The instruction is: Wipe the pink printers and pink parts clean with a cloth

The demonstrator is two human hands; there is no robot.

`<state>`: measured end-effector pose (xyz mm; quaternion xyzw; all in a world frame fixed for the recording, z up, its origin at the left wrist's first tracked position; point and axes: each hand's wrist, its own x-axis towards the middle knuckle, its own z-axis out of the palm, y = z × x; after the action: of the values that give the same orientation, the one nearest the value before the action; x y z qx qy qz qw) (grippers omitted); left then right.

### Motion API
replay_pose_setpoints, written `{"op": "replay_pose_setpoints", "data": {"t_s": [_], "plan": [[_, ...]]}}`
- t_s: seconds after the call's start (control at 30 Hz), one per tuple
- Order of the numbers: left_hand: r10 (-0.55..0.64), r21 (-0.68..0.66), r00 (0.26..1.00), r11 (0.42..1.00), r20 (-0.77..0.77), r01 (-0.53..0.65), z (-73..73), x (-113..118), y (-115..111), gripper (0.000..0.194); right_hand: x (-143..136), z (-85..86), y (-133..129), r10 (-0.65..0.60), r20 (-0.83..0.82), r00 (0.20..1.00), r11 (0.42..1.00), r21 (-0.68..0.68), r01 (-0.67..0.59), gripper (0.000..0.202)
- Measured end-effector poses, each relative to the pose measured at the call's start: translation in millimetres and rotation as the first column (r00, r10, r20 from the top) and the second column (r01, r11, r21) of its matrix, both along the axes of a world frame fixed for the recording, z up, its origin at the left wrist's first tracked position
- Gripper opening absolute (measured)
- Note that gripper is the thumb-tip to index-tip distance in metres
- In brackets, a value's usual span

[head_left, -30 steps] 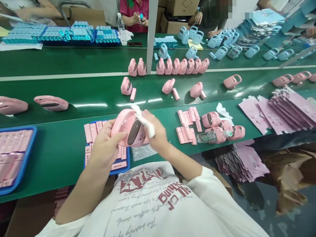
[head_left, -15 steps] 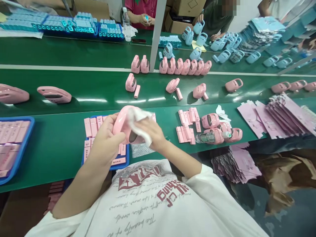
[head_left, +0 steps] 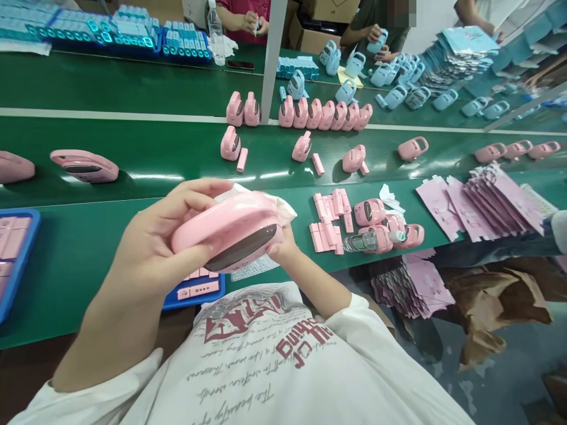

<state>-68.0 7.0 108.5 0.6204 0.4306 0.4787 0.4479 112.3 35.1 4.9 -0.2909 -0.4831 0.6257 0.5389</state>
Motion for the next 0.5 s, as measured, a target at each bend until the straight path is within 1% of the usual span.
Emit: {"op": "replay_pose_setpoints", "data": {"t_s": [0.03, 0.07, 0.1, 0.13, 0.17, 0.2, 0.23, 0.27, 0.3, 0.33, 0.37, 0.4, 0.43, 0.47, 0.5], "plan": [[-0.078, -0.019, 0.995, 0.997, 0.057, 0.079, -5.3, -1, 3, 0.036, -4, 1.0, -4, 0.011, -0.076, 0.997, 0.995, -0.096, -0.018, 0.090], [-0.167, -0.028, 0.979, 0.985, 0.115, 0.171, -12.1, -2, 5, 0.045, -8, 2.3, -7, 0.033, -0.143, 0.989, 0.979, -0.196, -0.061, 0.086], [-0.241, -0.023, 0.957, 0.969, 0.162, 0.248, -20.0, -2, 8, 0.056, -12, 3.5, -9, 0.059, -0.195, 0.979, 0.949, -0.294, -0.116, 0.081], [-0.281, -0.006, 0.939, 0.958, 0.198, 0.288, -28.8, -1, 10, 0.065, -15, 4.5, -10, 0.083, -0.227, 0.970, 0.909, -0.381, -0.167, 0.076], [-0.270, 0.016, 0.936, 0.962, 0.227, 0.274, -37.7, 1, 12, 0.069, -18, 5.1, -11, 0.098, -0.242, 0.965, 0.870, -0.451, -0.201, 0.071], [-0.211, 0.028, 0.942, 0.977, 0.260, 0.211, -46.2, 4, 14, 0.068, -20, 5.1, -11, 0.100, -0.246, 0.964, 0.840, -0.499, -0.214, 0.067], [-0.117, 0.021, 0.945, 0.993, 0.305, 0.116, -53.7, 8, 15, 0.063, -22, 4.7, -10, 0.086, -0.242, 0.967, 0.824, -0.529, -0.205, 0.063], [-0.006, -0.010, 0.931, 1.000, 0.364, 0.011, -59.7, 14, 15, 0.056, -24, 4.0, -8, 0.059, -0.228, 0.972, 0.821, -0.543, -0.177, 0.060], [0.098, -0.061, 0.900, 0.995, 0.424, -0.079, -64.1, 20, 15, 0.048, -25, 3.4, -7, 0.019, -0.203, 0.979, 0.830, -0.543, -0.128, 0.056], [0.176, -0.117, 0.863, 0.984, 0.473, -0.137, -66.8, 26, 15, 0.041, -25, 3.1, -5, -0.032, -0.166, 0.986, 0.849, -0.524, -0.061, 0.052], [0.228, -0.167, 0.830, 0.972, 0.509, -0.164, -67.8, 31, 16, 0.035, -24, 3.5, -4, -0.088, -0.118, 0.989, 0.877, -0.481, 0.020, 0.048], [0.255, -0.208, 0.805, 0.964, 0.536, -0.166, -67.5, 36, 16, 0.033, -23, 5.0, -3, -0.144, -0.062, 0.988, 0.909, -0.404, 0.108, 0.044], [0.273, -0.238, 0.786, 0.957, 0.555, -0.165, -66.2, 41, 17, 0.032, -21, 7.6, -2, -0.192, -0.001, 0.981, 0.940, -0.287, 0.183, 0.041], [0.289, -0.260, 0.768, 0.951, 0.571, -0.165, -64.4, 43, 19, 0.032, -19, 11.2, -1, -0.225, 0.060, 0.972, 0.964, -0.129, 0.231, 0.040], [0.307, -0.277, 0.747, 0.946, 0.590, -0.169, -62.5, 45, 21, 0.030, -17, 15.5, -1, -0.246, 0.122, 0.962, 0.969, 0.065, 0.240, 0.039]]}}
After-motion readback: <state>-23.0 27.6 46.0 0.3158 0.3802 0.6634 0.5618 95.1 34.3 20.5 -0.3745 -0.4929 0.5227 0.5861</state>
